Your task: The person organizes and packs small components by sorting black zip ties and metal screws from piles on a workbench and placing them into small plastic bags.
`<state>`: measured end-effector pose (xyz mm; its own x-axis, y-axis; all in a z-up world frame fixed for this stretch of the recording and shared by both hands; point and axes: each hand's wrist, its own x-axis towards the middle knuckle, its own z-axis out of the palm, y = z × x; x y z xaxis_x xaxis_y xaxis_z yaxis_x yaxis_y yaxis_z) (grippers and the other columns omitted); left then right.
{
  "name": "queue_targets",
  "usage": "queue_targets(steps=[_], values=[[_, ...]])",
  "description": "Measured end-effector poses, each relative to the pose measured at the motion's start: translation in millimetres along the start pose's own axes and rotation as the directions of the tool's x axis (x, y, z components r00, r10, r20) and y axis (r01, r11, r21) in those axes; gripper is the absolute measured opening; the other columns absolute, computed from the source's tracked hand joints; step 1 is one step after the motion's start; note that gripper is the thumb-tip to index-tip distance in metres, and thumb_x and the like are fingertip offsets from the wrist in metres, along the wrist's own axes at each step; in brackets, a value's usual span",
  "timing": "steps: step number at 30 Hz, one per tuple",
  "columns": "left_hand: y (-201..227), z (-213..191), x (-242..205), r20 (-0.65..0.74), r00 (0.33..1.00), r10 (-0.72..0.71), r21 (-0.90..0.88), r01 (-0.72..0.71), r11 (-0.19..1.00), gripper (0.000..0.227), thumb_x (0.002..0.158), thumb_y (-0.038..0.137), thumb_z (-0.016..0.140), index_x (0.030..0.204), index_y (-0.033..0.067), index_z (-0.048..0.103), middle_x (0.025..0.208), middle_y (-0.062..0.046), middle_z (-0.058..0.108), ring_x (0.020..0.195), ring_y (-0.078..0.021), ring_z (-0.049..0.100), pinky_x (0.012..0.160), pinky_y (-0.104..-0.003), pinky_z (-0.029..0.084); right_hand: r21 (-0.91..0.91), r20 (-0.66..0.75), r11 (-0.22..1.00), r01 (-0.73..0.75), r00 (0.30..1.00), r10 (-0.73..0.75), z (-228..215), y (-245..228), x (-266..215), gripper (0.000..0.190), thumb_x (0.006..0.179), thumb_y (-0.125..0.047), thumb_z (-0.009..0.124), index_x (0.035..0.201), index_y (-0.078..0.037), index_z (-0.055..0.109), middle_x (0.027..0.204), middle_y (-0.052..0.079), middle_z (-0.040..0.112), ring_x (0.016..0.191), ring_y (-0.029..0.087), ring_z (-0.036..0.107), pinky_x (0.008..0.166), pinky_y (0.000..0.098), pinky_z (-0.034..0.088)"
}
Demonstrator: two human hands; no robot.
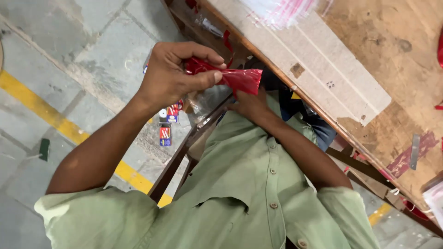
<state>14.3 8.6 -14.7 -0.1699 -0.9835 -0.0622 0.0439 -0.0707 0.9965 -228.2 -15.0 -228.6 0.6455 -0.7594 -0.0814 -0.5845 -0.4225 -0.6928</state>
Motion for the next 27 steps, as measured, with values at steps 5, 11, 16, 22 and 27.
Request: queue_targets(steps=[5, 11, 16, 22, 27], values=[[-19.9, -8.7, -3.1, -0.074, 0.987, -0.143, 0.056, 0.148, 0.987, 0.021, 0.088, -0.001, 0.081, 0.108, 0.0010, 0.075, 0.096, -0.006, 0.078, 0.065, -0.0055, 0.066, 0.046, -0.020, 0.052, 0.197, -0.009, 0.971, -0.134, 0.990, 0.138, 25.9, 27.2, 4.0, 0.031, 0.095, -0.009, 0.058, 0.123, -0.010, 0.070, 0.112, 0.015, 0.075, 0.107, 0.030, 0.073, 0.087, 0.0410, 0.057], [-74.8, 21.4, -25.1, 0.069, 0.938, -0.339, -0.126, 0.346, 0.930, 0.030, 0.086, 0.001, 0.079, 0.116, 0.0030, 0.074, 0.101, -0.008, 0.080, 0.087, -0.0129, 0.078, 0.079, -0.028, 0.064, 0.209, -0.068, 0.977, -0.046, 0.996, 0.062, -84.7, -42.8, -61.9, 0.020, 0.093, -0.005, 0.064, 0.109, 0.000, 0.075, 0.090, 0.022, 0.073, 0.080, 0.029, 0.072, 0.070, 0.0377, 0.055], [-97.9, 103.3, -37.6, 0.408, 0.748, -0.523, -0.539, 0.660, 0.523, 0.068, 0.086, 0.006, 0.073, 0.148, 0.0094, 0.046, 0.109, -0.014, 0.073, 0.082, -0.0234, 0.077, 0.071, -0.033, 0.063, 0.453, -0.271, 0.833, -0.319, 0.840, 0.469, -142.2, -78.1, -140.4, 0.012, 0.101, -0.003, 0.066, 0.109, 0.001, 0.072, 0.083, 0.010, 0.071, 0.069, 0.013, 0.065, 0.064, 0.0264, 0.055], [-69.0, 186.8, -0.4, 0.671, 0.734, -0.107, -0.658, 0.656, 0.369, 0.064, 0.095, 0.010, 0.074, 0.154, 0.0104, 0.049, 0.121, -0.017, 0.073, 0.092, -0.0241, 0.075, 0.079, -0.032, 0.060, 0.249, -0.610, 0.968, 0.006, 0.778, 0.152, -179.1, -80.2, -207.8, 0.010, 0.094, 0.001, 0.069, 0.103, 0.004, 0.064, 0.103, 0.012, 0.071, 0.087, 0.016, 0.066, 0.080, 0.0270, 0.054], [-69.3, 209.0, 9.5, 0.586, 0.802, -0.117, -0.651, 0.552, 0.522, 0.027, 0.101, 0.008, 0.073, 0.126, 0.0019, 0.070, 0.108, -0.019, 0.075, 0.095, -0.0285, 0.077, 0.082, -0.037, 0.063, 0.302, -0.765, 0.953, -0.003, 0.597, 0.244, -171.3, -69.8, -245.7, 0.010, 0.099, 0.014, 0.060, 0.100, 0.005, 0.065, 0.093, 0.009, 0.069, 0.076, 0.014, 0.064, 0.071, 0.0231, 0.052]])
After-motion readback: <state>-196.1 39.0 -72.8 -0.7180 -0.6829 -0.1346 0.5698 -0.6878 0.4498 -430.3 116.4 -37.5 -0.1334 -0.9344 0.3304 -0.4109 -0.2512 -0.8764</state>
